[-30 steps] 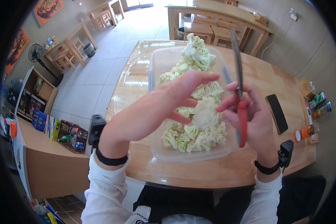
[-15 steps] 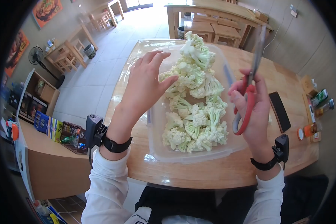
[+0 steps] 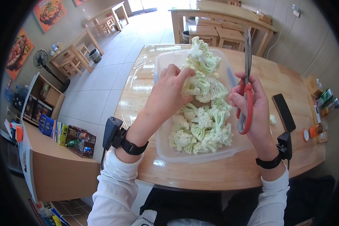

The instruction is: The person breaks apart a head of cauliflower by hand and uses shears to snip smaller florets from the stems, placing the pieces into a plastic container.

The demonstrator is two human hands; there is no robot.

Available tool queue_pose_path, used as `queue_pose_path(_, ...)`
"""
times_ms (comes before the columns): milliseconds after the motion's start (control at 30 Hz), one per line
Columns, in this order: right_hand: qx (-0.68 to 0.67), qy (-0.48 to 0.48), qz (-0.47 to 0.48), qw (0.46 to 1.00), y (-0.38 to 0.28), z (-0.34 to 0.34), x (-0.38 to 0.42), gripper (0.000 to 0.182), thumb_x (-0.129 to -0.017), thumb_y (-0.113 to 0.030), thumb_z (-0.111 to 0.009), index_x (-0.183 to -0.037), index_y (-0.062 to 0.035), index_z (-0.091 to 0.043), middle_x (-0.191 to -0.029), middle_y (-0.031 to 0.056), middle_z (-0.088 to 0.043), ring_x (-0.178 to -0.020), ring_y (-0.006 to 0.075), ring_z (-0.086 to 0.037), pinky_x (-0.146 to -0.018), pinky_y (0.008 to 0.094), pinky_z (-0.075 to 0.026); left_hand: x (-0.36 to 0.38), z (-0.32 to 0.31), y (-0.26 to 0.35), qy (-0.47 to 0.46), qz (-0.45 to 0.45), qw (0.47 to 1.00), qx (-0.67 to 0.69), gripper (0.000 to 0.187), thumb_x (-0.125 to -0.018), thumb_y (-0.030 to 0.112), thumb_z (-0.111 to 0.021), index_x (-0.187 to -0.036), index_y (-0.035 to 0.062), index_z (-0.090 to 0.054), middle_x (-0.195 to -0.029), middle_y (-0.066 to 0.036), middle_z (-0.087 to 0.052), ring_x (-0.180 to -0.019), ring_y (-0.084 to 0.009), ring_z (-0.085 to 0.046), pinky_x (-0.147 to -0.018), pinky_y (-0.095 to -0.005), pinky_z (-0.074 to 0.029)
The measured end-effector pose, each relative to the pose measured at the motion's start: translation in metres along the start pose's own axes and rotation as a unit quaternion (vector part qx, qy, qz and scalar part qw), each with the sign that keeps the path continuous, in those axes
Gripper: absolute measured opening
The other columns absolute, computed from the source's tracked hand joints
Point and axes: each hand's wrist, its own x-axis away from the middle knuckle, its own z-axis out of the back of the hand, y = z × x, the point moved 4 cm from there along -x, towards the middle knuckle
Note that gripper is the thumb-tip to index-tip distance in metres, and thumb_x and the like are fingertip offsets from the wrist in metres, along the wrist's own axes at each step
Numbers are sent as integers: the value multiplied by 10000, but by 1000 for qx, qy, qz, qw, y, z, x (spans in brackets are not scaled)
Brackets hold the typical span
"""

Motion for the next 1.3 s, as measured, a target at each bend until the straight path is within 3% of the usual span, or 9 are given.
queue_pose_path(333,9,-6,-11,1000,-3,-1,1,404,-819,9,-570,-1201,-51,-451,-806,5,-522,-763,63,-510,-709,210,-420,-4,6,-7,66,37,993,94,434,-671,88,-648,-1034,-27,-439,-1011,-178,-499,-843,-327,-575,-770,-372,-488)
queue_pose_path(433,14,-9,-11,1000,-3,0,1,408,-820,9,-565,-1206,-55,-446,-824,14,-535,-772,67,-516,-711,209,-420,-8,10,-26,44,139,956,255,409,-716,148,-625,-1033,-36,-443,-991,-167,-533,-863,-255,-584,-750,-332,-489)
queue_pose_path(500,17,-8,-10,1000,-4,1,1,411,-821,10,-560,-1209,-58,-442,-847,24,-552,-777,70,-519,-712,208,-419,-9,11,-29,33,189,808,558,305,-817,163,-533,-1058,-10,-461,-1004,-105,-555,-859,-148,-595,-675,-296,-520)
queue_pose_path(567,19,-13,-27,999,-3,2,2,430,-824,1,-583,-1219,-61,-425,-935,57,-581,-825,85,-543,-745,218,-436,-6,15,-13,30,149,750,644,376,-864,226,-470,-1156,-10,-440,-1053,-167,-564,-884,-240,-627,-684,-299,-548)
queue_pose_path(633,3,-10,-8,1000,0,0,1,440,-826,-16,-603,-1222,-64,-418,-974,69,-582,-854,92,-552,-760,224,-446,0,15,12,-74,151,532,830,464,-899,276,-431,-1244,-31,-384,-1128,-205,-553,-941,-317,-626,-708,-310,-573)
queue_pose_path(667,-15,-7,7,1000,0,-1,1,452,-828,-33,-623,-1225,-67,-411,-1013,82,-584,-884,98,-560,-775,230,-456,1,11,17,-111,136,489,854,515,-920,319,-400,-1293,-30,-341,-1203,-219,-519,-1017,-356,-590,-744,-329,-579)
queue_pose_path(833,-67,-29,37,997,-4,0,6,443,-833,-75,-645,-1212,-73,-415,-980,61,-574,-876,105,-573,-753,238,-482,8,-3,33,-161,156,498,838,494,-933,316,-381,-1295,-19,-349,-1205,-201,-522,-1029,-334,-589,-748,-329,-574)
queue_pose_path(900,-56,-17,48,997,-5,2,5,430,-839,-82,-641,-1206,-75,-418,-964,53,-571,-848,104,-577,-731,237,-487,9,-5,31,-103,194,579,785,486,-935,311,-384,-1304,-4,-348,-1222,-169,-518,-1067,-293,-572,-808,-332,-552)
queue_pose_path(1300,-90,20,34,995,-10,-4,5,394,-860,-133,-622,-1185,-43,-418,-883,76,-602,-734,115,-586,-679,242,-488,22,-1,34,-96,204,690,688,507,-932,297,-439,-1325,6,-304,-1237,-150,-485,-1095,-263,-549,-826,-313,-534)
